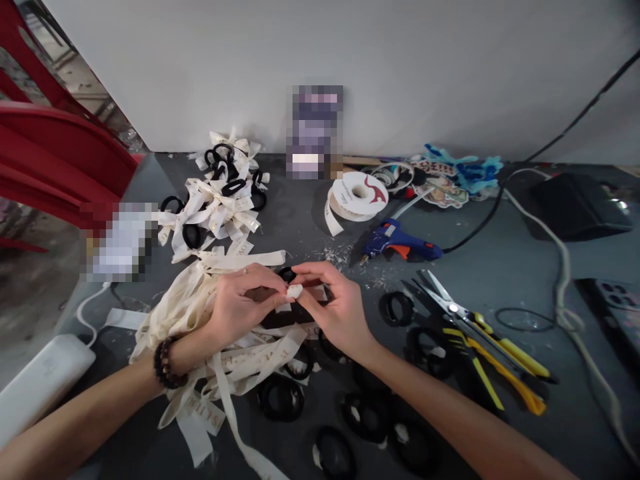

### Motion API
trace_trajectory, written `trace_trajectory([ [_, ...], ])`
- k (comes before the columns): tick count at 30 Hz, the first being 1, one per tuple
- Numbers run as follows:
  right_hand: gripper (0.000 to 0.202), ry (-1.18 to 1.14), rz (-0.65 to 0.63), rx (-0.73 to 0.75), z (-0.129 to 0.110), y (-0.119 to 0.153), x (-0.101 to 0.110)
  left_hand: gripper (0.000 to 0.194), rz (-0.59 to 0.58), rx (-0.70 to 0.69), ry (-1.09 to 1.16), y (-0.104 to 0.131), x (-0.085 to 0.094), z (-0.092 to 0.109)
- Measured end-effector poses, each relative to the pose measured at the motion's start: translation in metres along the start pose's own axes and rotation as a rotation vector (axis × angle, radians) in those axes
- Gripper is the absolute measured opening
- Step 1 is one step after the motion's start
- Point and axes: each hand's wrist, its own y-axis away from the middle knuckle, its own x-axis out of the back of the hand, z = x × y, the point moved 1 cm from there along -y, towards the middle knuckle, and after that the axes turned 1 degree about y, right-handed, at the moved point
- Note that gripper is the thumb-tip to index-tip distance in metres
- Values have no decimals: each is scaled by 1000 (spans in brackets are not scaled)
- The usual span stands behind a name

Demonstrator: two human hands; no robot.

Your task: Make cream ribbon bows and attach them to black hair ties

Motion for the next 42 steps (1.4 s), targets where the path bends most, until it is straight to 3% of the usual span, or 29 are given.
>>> trace_trajectory([
  [5, 24, 39, 8, 23, 1, 1, 0, 11, -2, -21, 35, 0, 0, 0],
  [10, 19, 86, 43, 7, 2, 1, 1, 8, -44, 54, 74, -1, 0, 3],
  [14, 16, 150, -5, 93, -1, -1, 3, 12, -37, 131, -7, -1, 1, 5],
  [25, 13, 65, -34, 92, 0, -1, 2, 13, -54, 207, 41, -2, 0, 8],
  [33, 16, 140, 10, 86, -2, -1, 3, 9, -73, 143, 95, -1, 1, 4],
  [42, 10, 226, 38, 128, -8, 0, 1, 17, -50, 174, 44, -2, -1, 6],
])
